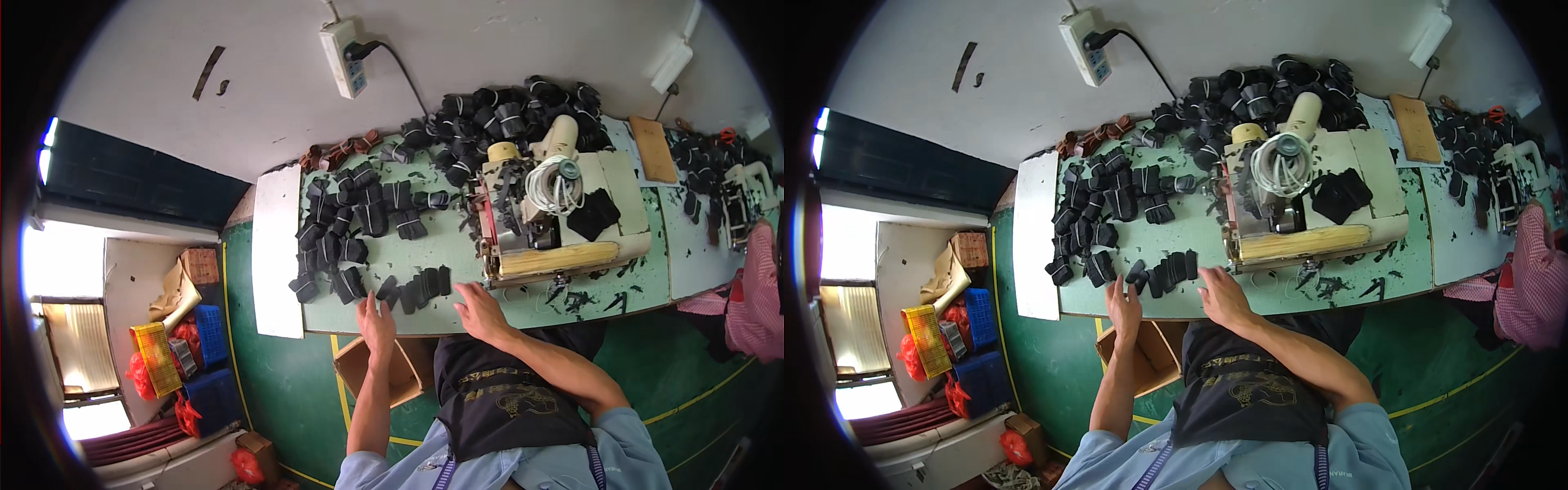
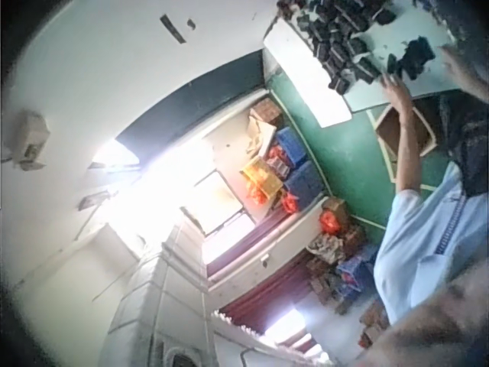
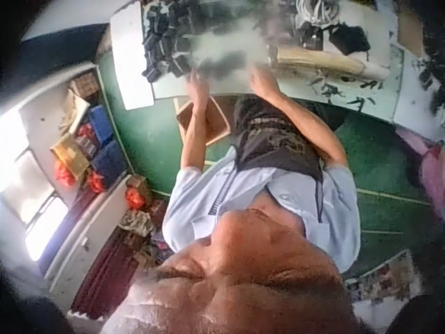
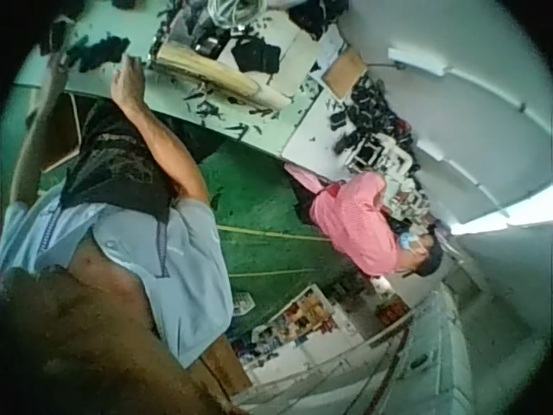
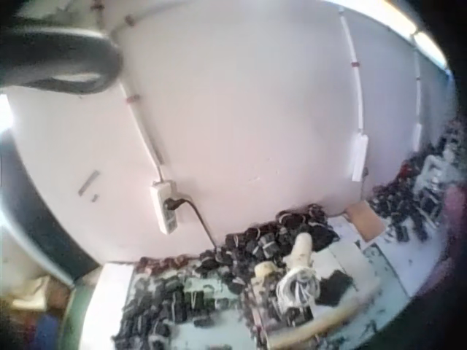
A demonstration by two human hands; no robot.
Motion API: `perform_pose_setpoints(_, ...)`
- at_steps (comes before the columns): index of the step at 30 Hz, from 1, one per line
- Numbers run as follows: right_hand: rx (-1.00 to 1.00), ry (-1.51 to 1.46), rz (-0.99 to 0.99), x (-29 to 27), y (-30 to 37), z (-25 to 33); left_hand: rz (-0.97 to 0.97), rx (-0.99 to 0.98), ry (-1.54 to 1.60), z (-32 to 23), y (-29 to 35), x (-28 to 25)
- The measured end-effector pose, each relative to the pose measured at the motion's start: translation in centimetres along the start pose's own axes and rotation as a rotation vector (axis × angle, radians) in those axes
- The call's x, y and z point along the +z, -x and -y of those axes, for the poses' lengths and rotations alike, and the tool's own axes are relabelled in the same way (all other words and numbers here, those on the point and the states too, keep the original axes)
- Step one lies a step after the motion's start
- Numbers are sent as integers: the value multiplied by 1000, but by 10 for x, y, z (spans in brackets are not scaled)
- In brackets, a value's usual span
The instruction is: The person skives shoe components using a skiving machine, thinning the edges of small black leather or synthetic shoe upper parts.
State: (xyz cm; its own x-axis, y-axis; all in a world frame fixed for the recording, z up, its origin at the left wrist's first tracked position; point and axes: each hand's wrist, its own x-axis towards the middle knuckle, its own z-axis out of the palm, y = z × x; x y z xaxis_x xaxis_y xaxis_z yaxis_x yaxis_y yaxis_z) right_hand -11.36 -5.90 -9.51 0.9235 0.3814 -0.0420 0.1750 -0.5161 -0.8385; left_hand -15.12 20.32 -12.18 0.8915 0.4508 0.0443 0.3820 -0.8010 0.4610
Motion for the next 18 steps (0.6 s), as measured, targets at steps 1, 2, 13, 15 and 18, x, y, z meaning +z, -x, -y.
perform_pose_setpoints(1,-22,80,-61,11,-8,-5,1,57,-31,-4,-4,3)
perform_pose_setpoints(2,3,114,-28,20,-17,-11,14,76,-41,-8,-7,4)
perform_pose_setpoints(13,16,296,-26,36,-60,-10,29,-179,197,8,-22,15)
perform_pose_setpoints(15,26,299,-21,37,-63,-9,34,-250,344,20,-20,16)
perform_pose_setpoints(18,134,228,14,36,-66,-13,89,-350,596,26,-14,14)
